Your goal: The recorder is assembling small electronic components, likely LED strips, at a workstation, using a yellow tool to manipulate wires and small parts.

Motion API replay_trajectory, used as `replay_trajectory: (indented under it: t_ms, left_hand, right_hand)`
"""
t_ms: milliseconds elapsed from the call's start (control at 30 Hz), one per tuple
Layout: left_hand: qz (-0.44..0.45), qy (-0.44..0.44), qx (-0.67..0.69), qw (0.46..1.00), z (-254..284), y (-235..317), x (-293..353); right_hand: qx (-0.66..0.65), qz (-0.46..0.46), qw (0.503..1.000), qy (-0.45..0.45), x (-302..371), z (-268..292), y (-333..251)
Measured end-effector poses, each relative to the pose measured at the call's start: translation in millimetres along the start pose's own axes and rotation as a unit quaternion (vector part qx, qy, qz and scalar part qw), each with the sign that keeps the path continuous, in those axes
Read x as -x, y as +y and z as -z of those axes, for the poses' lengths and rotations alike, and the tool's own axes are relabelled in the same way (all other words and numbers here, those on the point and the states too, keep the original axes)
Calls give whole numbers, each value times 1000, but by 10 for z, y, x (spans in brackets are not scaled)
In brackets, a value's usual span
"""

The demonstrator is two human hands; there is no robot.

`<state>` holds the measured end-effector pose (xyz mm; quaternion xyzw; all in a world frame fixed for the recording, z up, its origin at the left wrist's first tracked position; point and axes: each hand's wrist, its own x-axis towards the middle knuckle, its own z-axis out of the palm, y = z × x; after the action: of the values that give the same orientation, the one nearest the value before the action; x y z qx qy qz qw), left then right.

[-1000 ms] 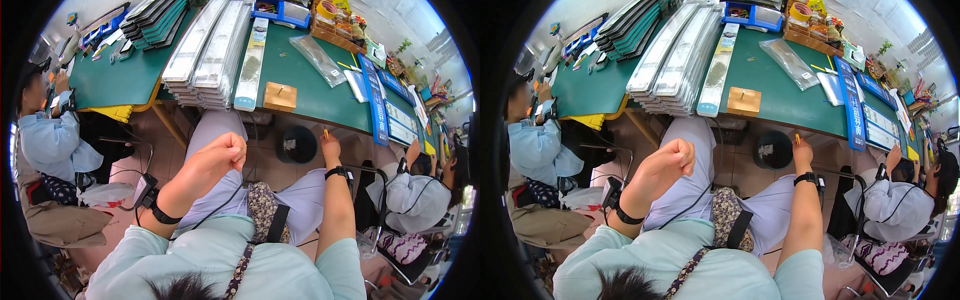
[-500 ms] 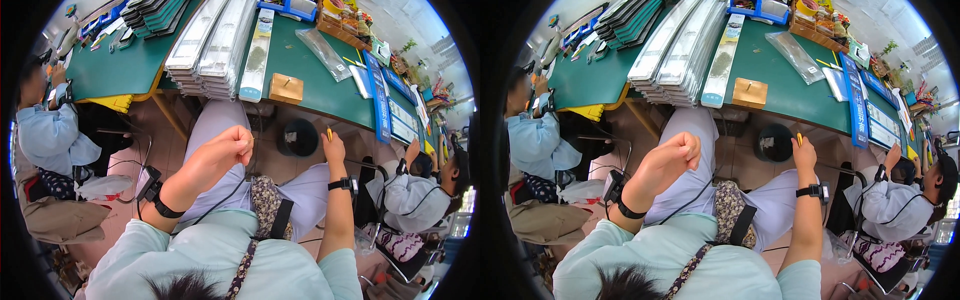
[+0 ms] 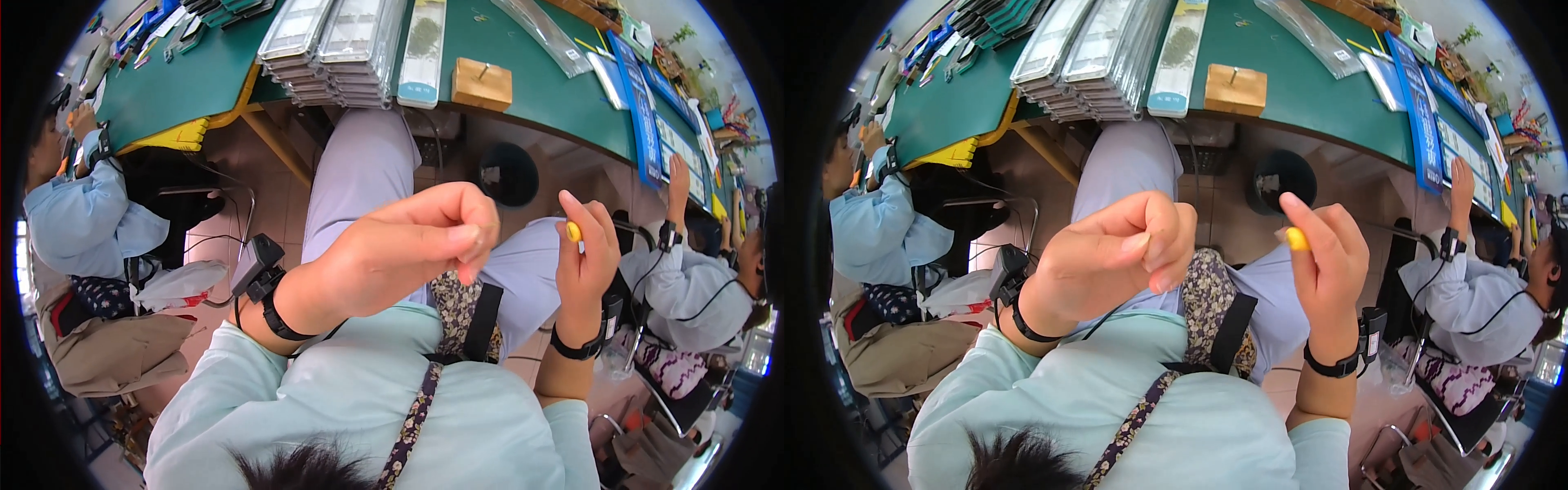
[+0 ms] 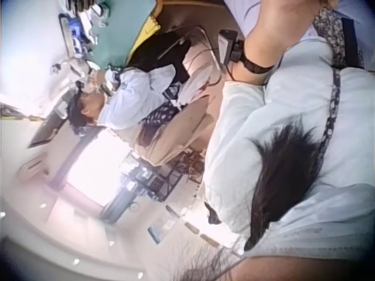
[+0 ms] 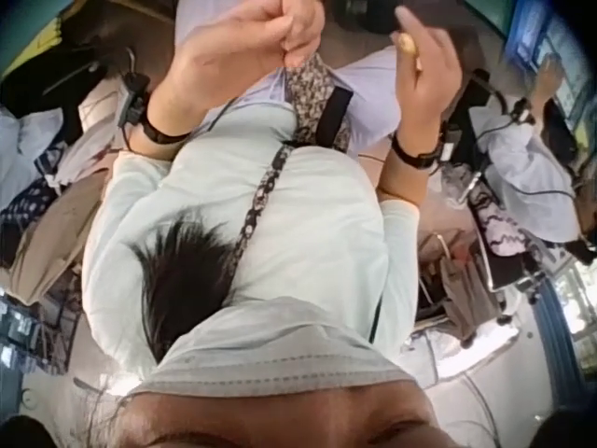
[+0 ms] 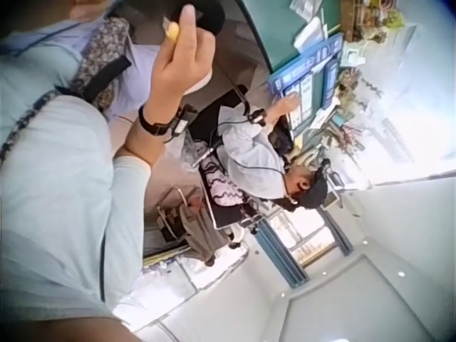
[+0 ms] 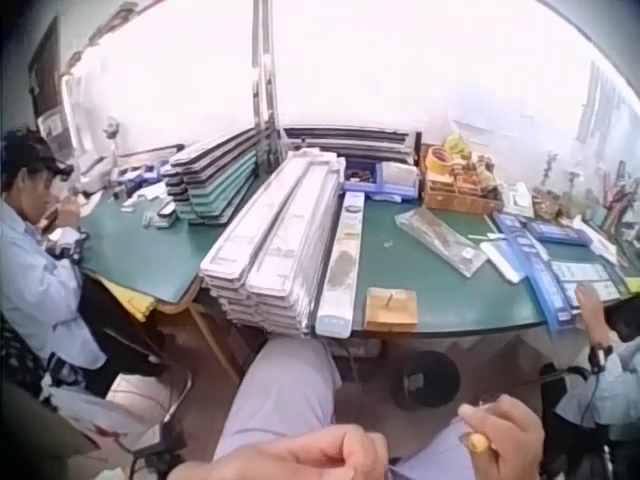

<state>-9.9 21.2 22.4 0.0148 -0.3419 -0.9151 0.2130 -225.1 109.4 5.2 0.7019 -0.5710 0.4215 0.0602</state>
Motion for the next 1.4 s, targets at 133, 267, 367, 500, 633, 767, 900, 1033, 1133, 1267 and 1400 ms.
replay_trajectory:
  t_ms: [133,267,367,500,633,767,900,1033,1133,1267,1400]
  left_hand:
    - [26,-30,3,999,-177,-9,-15]
    - [48,-62,6,997,-255,-66,6]
    - [83,-61,20,995,-321,-57,43]
    - [118,-65,20,991,-365,-21,70]
    - [106,-63,28,992,-369,-28,86]
    - [90,-47,6,995,-377,-26,100]
    - [61,-33,-38,997,-385,-16,101]
    - [32,-27,-72,996,-378,-10,91]
    - [25,-13,-98,995,-372,-10,83]
    - [6,-6,-139,990,-350,-5,100]
    - [-12,-14,-140,990,-355,-26,76]
  right_hand:
    - [-79,-11,997,-19,-1,164,-359]
    - [-118,62,991,14,6,159,-504]
    - [-52,87,995,6,-19,177,-582]
    - [8,123,992,23,-65,170,-658]
    - [52,129,990,34,-66,179,-686]
    - [72,118,990,1,-51,198,-713]
    - [68,121,990,17,-50,204,-715]
    - [93,94,991,1,-24,209,-752]
    - [106,104,988,28,-22,128,-701]
    - [97,93,991,24,-13,82,-750]
    - [116,89,989,22,-10,116,-778]
